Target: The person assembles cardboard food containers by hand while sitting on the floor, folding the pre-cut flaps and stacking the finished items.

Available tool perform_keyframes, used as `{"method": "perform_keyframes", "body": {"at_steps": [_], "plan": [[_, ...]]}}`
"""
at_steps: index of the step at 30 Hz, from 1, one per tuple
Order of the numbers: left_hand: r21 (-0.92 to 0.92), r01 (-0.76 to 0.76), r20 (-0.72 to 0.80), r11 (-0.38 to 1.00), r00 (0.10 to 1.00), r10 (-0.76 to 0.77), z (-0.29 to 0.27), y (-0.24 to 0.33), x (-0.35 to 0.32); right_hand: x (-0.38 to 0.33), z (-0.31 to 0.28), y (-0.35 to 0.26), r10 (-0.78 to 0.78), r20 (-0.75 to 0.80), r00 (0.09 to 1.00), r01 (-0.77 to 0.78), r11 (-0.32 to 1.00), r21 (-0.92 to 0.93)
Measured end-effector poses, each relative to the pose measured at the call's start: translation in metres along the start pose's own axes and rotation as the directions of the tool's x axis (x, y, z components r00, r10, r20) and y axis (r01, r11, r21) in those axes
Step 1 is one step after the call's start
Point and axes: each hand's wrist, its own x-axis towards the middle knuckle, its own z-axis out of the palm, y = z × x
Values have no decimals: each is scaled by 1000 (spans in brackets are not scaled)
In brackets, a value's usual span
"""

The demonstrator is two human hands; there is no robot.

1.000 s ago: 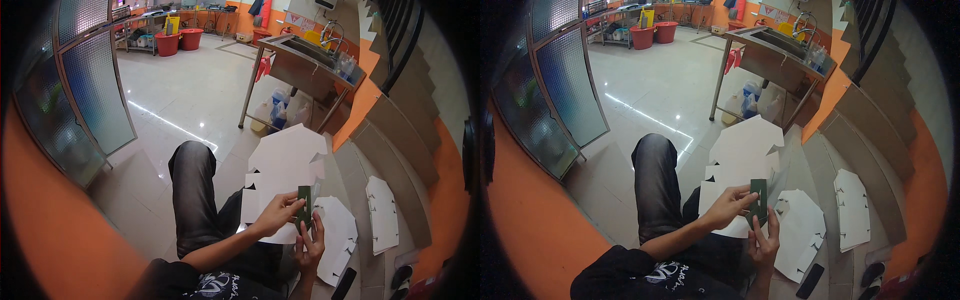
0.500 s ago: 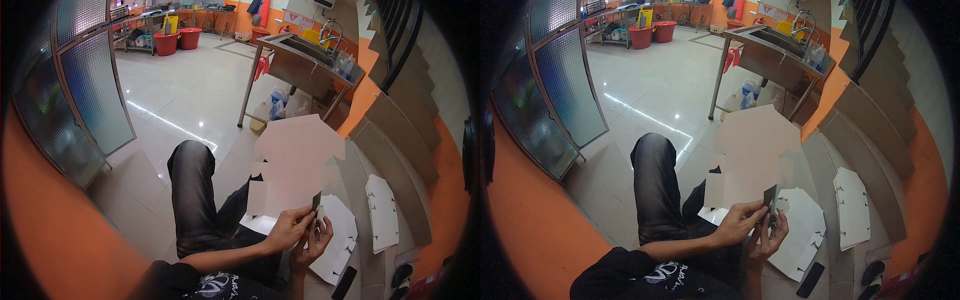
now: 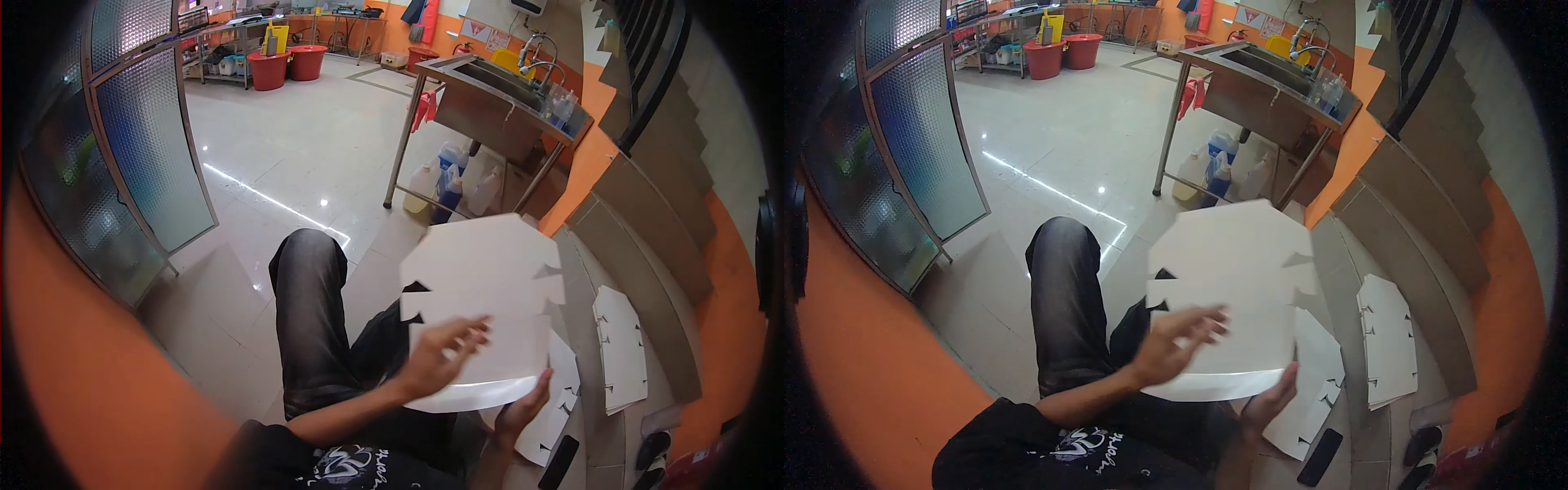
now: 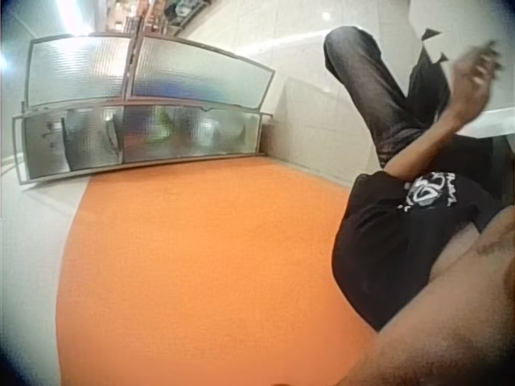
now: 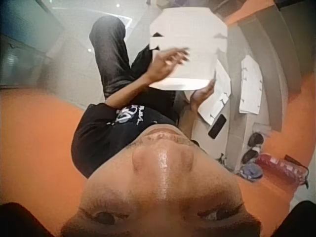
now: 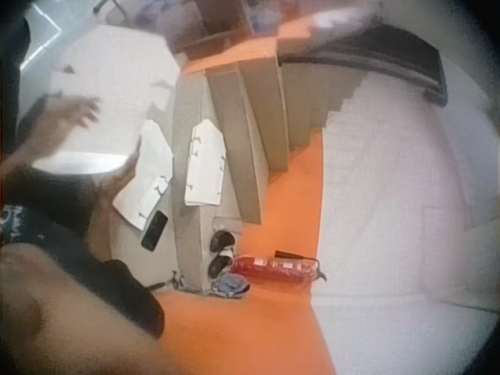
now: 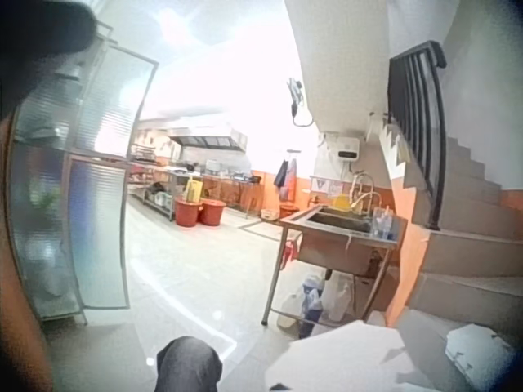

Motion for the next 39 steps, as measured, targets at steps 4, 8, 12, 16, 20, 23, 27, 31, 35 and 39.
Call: {"method": "perform_keyframes", "body": {"at_steps": [4, 8, 12, 16, 20, 23, 27, 31, 35, 39], "plan": [[6, 195, -294, 981, 938, -185, -55, -24, -3, 16, -1, -34, 233, -194, 953, -162, 932, 324], [-646, 435, 173, 627, 884, -435, -47, -62, -9, 18, -2, -26, 200, -163, 966, -142, 940, 312], [-705, 614, 469, 354, 779, -417, -48, -84, -22, 1, 5, 0, -5, 122, 992, 11, 999, -49], [-781, 605, 507, 155, 758, -410, -58, -87, -23, -10, 6, -12, -16, 455, 890, 162, 945, -283], [-785, 618, 559, 36, 734, -386, -63, -100, -26, -7, -7, 6, -84, 449, 889, 243, 919, -311], [-774, 619, 621, -132, 704, -344, -64, -103, -28, -9, -6, 16, -116, 345, 931, 202, 953, -225], [-771, 626, 630, -116, 725, -279, -62, -96, -25, -7, -10, 32, -147, 291, 945, 205, 962, -182], [-777, 627, 616, -55, 738, -275, -65, -103, -27, -4, -4, 21, -73, 324, 943, 149, 965, -215], [-810, 536, 427, 238, 817, -388, -63, -94, -21, 11, 1, -21, -315, 354, 881, 474, 594, -650], [-826, 394, 203, 403, 875, -440, -50, -74, -14, -15, 24, -42, -223, 651, 726, 554, 751, -360]]}}
